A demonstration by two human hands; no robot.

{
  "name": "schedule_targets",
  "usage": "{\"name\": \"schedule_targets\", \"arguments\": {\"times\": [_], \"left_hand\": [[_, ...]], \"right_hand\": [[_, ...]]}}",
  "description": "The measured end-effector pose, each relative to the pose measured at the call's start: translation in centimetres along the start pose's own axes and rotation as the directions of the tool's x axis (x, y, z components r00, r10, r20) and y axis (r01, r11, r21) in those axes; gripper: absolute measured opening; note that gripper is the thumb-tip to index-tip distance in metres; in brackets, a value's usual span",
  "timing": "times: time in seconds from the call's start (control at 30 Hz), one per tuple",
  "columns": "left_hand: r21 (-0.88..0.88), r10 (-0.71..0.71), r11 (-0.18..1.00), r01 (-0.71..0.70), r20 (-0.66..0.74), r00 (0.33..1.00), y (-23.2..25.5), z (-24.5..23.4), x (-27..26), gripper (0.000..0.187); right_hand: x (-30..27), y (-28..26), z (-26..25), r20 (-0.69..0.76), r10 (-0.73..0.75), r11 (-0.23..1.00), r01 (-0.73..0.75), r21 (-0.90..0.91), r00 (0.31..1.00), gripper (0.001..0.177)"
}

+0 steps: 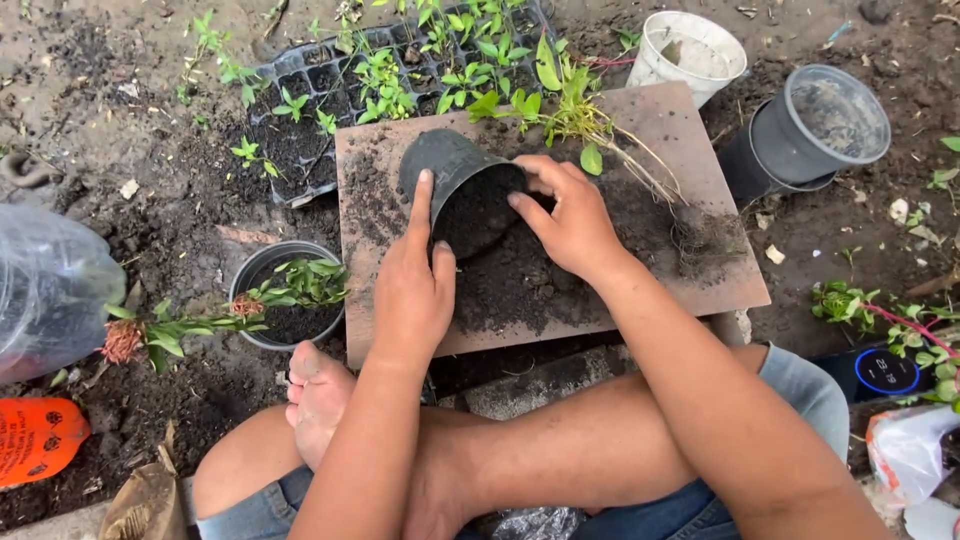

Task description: The person is preparing soil balls by hand, molding and compressing soil around the roots of small seedlings on a wooden board.

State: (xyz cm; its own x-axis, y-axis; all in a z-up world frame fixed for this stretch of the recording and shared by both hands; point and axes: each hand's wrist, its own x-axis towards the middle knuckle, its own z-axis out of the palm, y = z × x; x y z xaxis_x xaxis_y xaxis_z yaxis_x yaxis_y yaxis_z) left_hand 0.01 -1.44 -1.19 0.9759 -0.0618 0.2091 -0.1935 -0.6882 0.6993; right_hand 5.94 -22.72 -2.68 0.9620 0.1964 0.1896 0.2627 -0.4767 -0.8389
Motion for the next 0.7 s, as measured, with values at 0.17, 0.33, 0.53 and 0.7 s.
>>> {"name": "schedule_targets", "arguments": {"times": [0.17,0.33,0.53,0.7], "left_hand": [[-0.029,-0.099,0.994,0.103,0.106,0.989,-0.3,0.3,0.1,0.070],[-0.166,-0.147,0.972,0.169,0.140,0.979,-0.4,0.6,-0.2,0.080],[-0.338,-0.270,0.897,0.285,0.092,0.958,1.0,0.4,0.5,0.069],[-0.362,-0.216,0.902,0.235,0.093,0.972,1.4,0.6,1.0,0.078]], "right_hand": [[0.3,1.9,0.0,0.047,-0.037,0.993,0.042,-0.113,0.998,0.043],[0.1,2.9,0.1,0.064,-0.132,0.967,0.143,-0.210,0.989,0.042],[0.0,4.2,0.5,-0.020,-0.325,0.894,0.300,-0.333,0.945,0.037],[0.1,3.6,0.2,-0.012,-0.346,0.877,0.319,-0.360,0.938,0.036]]}}
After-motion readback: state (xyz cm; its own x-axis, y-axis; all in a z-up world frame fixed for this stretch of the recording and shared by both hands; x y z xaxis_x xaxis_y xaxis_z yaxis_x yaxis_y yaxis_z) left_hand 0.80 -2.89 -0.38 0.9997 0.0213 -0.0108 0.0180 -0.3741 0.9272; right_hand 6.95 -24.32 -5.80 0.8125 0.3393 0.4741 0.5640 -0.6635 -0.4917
